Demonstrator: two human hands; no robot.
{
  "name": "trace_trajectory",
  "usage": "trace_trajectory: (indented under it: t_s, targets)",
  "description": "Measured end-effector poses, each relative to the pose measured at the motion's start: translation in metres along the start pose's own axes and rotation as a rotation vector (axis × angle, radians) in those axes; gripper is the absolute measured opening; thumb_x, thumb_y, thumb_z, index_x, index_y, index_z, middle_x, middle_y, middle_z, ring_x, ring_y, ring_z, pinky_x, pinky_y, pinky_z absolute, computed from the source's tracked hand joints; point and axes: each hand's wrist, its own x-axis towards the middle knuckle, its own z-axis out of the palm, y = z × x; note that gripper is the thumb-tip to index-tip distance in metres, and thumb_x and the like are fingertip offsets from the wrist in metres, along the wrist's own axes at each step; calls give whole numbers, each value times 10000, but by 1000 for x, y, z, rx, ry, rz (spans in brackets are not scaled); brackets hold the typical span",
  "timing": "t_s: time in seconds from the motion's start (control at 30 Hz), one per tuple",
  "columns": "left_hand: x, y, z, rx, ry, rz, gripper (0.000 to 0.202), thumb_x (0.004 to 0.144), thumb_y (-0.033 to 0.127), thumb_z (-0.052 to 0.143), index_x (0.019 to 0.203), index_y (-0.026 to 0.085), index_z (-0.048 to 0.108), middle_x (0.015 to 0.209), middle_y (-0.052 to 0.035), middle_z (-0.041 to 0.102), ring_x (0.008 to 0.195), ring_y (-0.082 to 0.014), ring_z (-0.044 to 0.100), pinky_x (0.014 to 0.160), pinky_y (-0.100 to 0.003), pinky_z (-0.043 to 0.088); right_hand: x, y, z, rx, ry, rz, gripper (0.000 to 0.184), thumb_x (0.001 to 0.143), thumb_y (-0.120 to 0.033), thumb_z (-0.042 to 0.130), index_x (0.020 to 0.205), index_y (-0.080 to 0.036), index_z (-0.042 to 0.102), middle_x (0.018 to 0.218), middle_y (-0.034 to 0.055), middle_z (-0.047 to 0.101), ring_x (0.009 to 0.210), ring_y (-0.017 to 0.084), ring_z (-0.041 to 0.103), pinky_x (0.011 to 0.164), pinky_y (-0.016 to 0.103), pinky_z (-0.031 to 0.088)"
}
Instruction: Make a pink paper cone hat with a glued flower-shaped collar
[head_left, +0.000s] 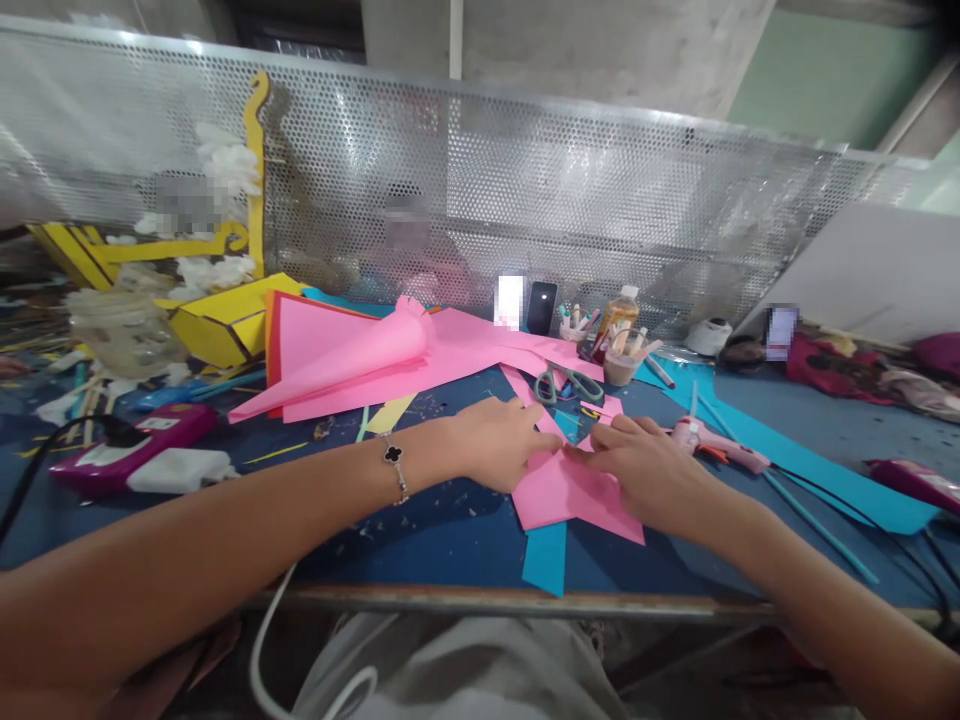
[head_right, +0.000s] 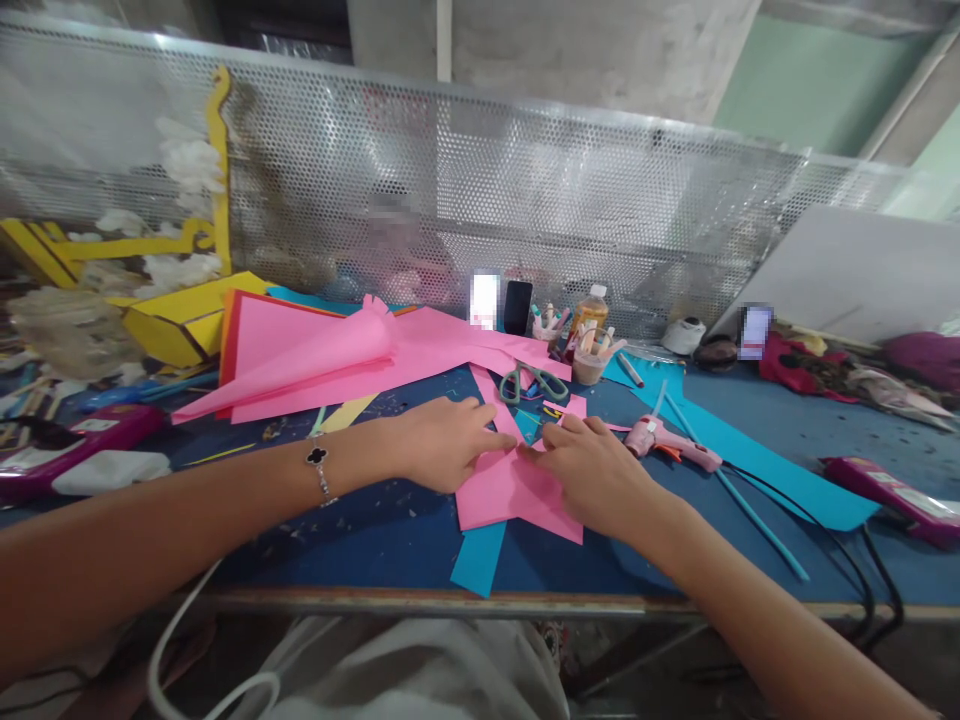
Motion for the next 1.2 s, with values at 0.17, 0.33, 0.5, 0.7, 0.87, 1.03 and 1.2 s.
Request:
trace_trajectory:
  t_s: [0.17, 0.33, 0.5, 0.7, 0.87, 1.03, 1.2]
  targets:
    - [2, 0, 4, 14, 36, 24, 658, 834, 283, 572, 1486, 340, 504, 1184, -154, 619, 914, -323, 660, 616, -378, 491, -2, 2, 3, 78, 39, 13, 613, 827, 26, 461, 1307, -261, 711, 1071, 111, 688, 989, 283, 579, 845, 425, 410]
    - [4, -1, 3, 9, -20, 24, 673, 833, 312, 574, 1498, 375, 491, 1145, -146, 619, 762, -278, 650, 572, -360, 460, 6, 15, -11, 143, 10, 18, 638, 780, 66, 443, 1154, -308, 800, 1069, 94, 691, 1027, 267, 595, 906, 424, 414]
    - [7, 1, 0, -4, -23, 35, 679, 784, 277, 594, 1454, 369, 532, 1108, -133, 632, 726, -261, 645, 564, -342, 453, 18, 13, -25, 114, -63, -69, 474, 685, 62, 486, 906, -198, 815, 960, 100, 718, 946, 241, 631, 942, 393, 426]
    - [6, 6, -2, 4, -5, 44, 541, 762, 253, 592, 1298, 281, 662, 1050, -150, 633, 815, -306, 656, 552, -343, 444, 40, 3, -34, -15, -206, 30, 293, 700, 7, 544, 846, -137, 754, 907, 135, 741, 862, 263, 679, 679, 318, 401]
    - [6, 5, 1, -23, 10, 36, 601, 776, 245, 601, 1373, 312, 615, 1061, -148, 642, 787, -287, 653, 566, -341, 444, 30, 0, -31, -30, -212, 43, 265, 745, 0, 563, 816, -159, 762, 923, 123, 747, 894, 260, 677, 723, 329, 404]
    - [4, 7, 10, -42, 40, 19, 658, 806, 260, 594, 1460, 324, 552, 1160, -174, 635, 869, -326, 654, 628, -379, 470, 12, -3, -21, 10, -44, 23, 356, 819, -16, 538, 927, -210, 818, 1089, 107, 753, 1108, 301, 617, 930, 435, 408]
    - [-5, -7, 14, -105, 83, 7, 508, 907, 240, 512, 1405, 244, 610, 1159, -169, 646, 1001, -322, 634, 785, -401, 491, 1, 5, -7, 106, 41, 6, 519, 711, 40, 513, 1020, -253, 811, 1332, 49, 708, 1328, 314, 521, 1089, 494, 357]
